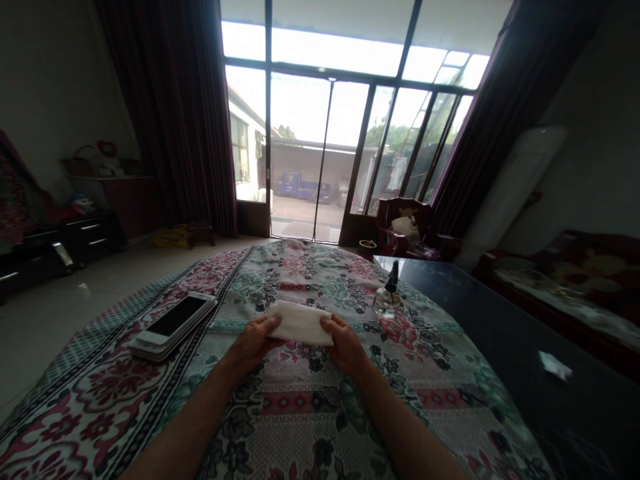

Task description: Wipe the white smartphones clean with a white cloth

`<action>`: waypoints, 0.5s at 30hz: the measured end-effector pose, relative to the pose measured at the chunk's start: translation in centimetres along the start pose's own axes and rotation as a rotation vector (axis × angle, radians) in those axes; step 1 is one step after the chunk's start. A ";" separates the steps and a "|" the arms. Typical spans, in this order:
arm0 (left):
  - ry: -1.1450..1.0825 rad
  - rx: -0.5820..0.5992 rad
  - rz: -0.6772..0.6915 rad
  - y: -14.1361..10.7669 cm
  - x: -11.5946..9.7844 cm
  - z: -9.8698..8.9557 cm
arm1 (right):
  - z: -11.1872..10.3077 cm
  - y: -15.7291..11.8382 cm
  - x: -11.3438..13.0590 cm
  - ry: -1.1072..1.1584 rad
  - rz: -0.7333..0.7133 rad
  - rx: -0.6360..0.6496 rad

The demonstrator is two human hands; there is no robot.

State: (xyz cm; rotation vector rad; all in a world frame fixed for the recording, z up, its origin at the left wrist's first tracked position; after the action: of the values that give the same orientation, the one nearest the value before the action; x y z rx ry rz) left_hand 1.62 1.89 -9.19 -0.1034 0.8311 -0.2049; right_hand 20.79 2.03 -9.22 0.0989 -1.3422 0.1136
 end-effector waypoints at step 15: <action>-0.067 -0.093 -0.026 -0.2 0.6 0.7 | -0.5 0.3 -0.8 0.093 0.008 -0.136</action>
State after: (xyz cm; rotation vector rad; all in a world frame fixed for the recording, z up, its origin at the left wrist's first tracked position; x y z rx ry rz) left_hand 2.49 1.54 -9.15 -0.2074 0.7731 -0.1857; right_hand 21.06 2.37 -10.15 -0.0260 -1.2538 0.0329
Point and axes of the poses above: each hand's wrist, its own y-axis towards the middle knuckle, its own z-axis out of the palm, x = y × z, the point moved 4 cm from there along y, towards the middle knuckle, and after that the axes turned 11 degrees about -y, right-handed, at the moved point
